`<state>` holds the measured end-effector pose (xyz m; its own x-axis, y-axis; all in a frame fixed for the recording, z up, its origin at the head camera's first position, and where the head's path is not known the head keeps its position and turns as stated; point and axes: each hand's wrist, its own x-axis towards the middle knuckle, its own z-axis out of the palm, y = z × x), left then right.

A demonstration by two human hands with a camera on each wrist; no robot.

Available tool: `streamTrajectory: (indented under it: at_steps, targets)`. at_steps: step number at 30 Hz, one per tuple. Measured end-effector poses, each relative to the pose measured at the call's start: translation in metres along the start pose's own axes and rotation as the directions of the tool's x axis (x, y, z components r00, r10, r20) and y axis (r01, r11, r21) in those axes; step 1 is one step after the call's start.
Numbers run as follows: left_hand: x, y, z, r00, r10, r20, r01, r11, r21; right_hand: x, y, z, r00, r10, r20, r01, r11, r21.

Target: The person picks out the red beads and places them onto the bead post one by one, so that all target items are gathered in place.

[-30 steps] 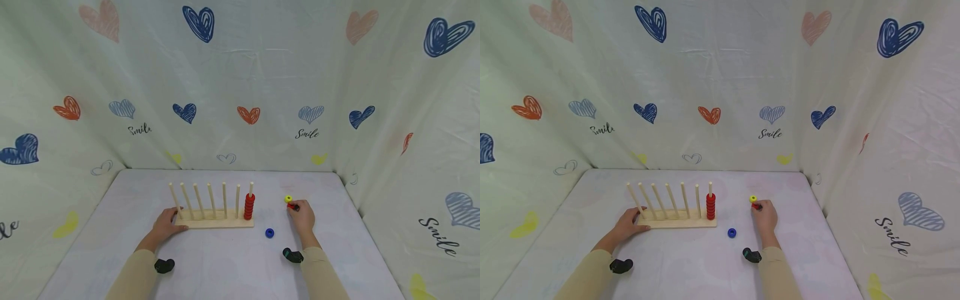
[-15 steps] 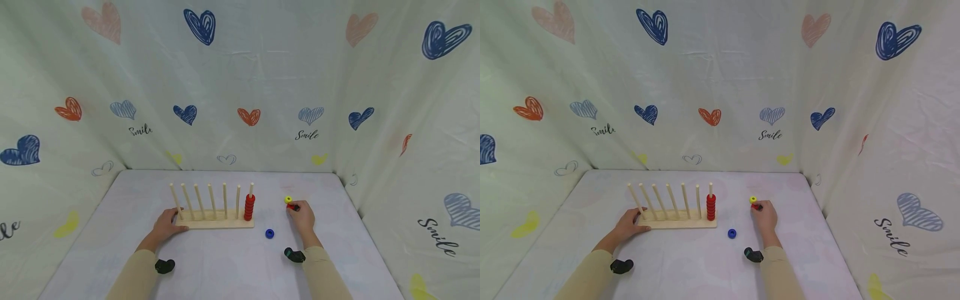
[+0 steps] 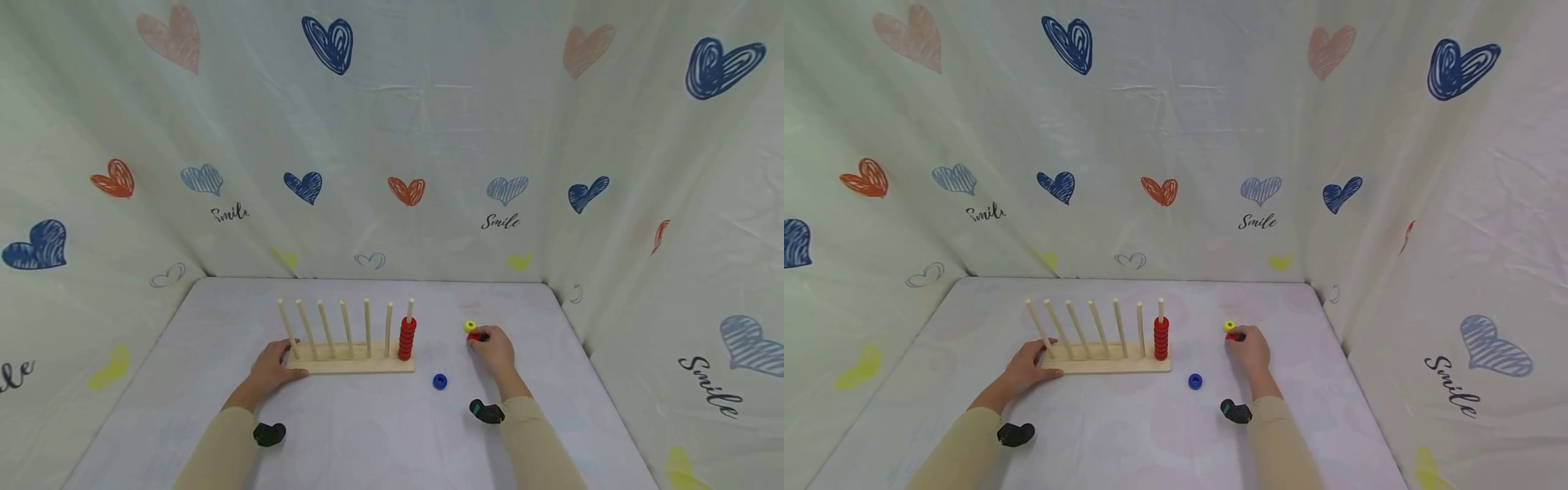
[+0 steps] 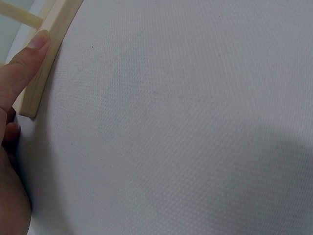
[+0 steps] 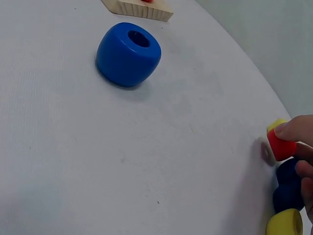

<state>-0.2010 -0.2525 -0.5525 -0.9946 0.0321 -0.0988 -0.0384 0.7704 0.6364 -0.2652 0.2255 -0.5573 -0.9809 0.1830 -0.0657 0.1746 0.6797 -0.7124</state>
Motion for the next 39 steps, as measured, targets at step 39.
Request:
streamTrajectory:
  at_steps: [39]
  targets:
    - [0.004, -0.006, 0.003, 1.000, -0.008, 0.017, 0.008, 1.000, 0.005, -0.019, -0.048, -0.025, 0.984, -0.111, 0.137, 0.097, 0.990, 0.106]
